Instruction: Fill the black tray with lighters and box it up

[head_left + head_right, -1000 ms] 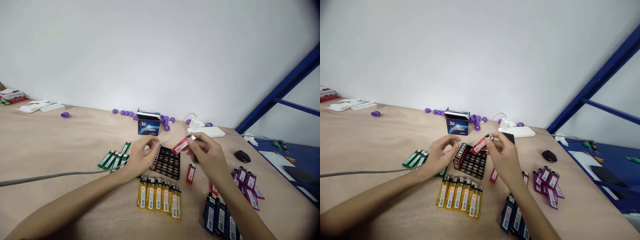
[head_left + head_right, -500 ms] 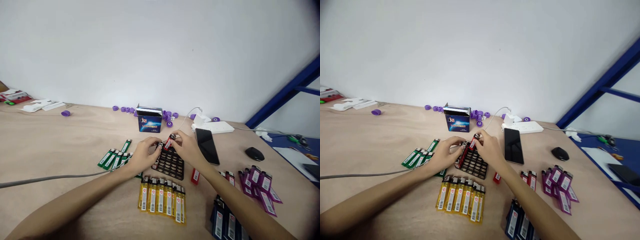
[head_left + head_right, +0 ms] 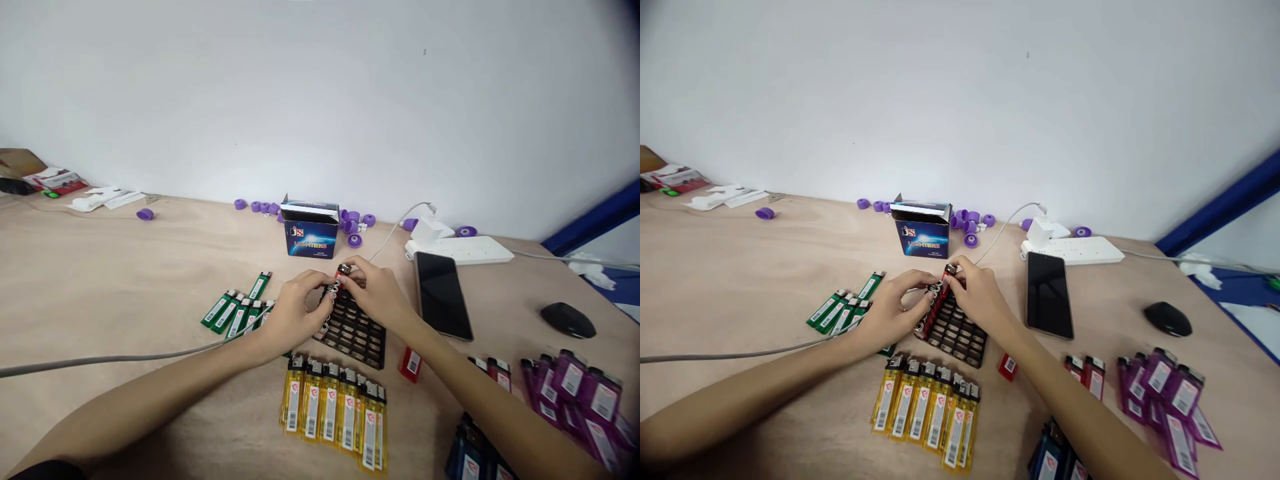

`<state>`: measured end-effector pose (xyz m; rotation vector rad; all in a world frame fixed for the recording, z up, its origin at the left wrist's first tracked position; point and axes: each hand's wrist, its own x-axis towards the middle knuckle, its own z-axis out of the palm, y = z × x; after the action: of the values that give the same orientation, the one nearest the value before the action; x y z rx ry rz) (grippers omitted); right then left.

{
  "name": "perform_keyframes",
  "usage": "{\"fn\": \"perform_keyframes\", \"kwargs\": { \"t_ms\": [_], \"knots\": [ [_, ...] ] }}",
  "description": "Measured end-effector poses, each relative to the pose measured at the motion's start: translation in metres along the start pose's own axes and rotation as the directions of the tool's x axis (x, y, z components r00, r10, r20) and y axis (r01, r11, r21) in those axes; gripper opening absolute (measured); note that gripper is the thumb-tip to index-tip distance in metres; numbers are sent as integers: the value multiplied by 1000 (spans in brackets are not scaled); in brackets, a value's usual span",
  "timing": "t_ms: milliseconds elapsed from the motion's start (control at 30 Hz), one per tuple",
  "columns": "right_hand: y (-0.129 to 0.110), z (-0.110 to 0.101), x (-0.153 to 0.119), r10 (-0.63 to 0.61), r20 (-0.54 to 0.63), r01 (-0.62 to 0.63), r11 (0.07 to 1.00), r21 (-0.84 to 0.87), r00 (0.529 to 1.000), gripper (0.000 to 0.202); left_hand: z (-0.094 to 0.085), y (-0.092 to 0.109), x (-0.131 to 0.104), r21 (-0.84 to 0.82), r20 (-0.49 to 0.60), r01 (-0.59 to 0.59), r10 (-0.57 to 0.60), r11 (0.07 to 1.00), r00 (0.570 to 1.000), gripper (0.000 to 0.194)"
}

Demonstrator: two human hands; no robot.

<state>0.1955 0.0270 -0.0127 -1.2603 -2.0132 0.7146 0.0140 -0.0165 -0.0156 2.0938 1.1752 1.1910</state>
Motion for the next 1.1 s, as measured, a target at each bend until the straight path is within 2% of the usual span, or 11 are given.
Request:
{"fn": "perform_keyframes", "kwargs": {
  "t_ms": [433, 767, 1100],
  "knots": [
    [-2, 2, 14, -85, 76, 87, 996, -28, 994, 16, 0, 1, 1, -34, -9, -14, 13, 999, 1000, 20],
    [-2, -1, 1, -98, 79, 102, 993, -57, 992, 14, 0, -1, 1, -43, -11, 4, -5, 999, 1000, 19],
    [-3, -2, 6, -119, 107, 126, 990, -59, 987, 19, 0, -2, 0, -28, -13, 30, -31, 999, 999, 21]
  ]
}}
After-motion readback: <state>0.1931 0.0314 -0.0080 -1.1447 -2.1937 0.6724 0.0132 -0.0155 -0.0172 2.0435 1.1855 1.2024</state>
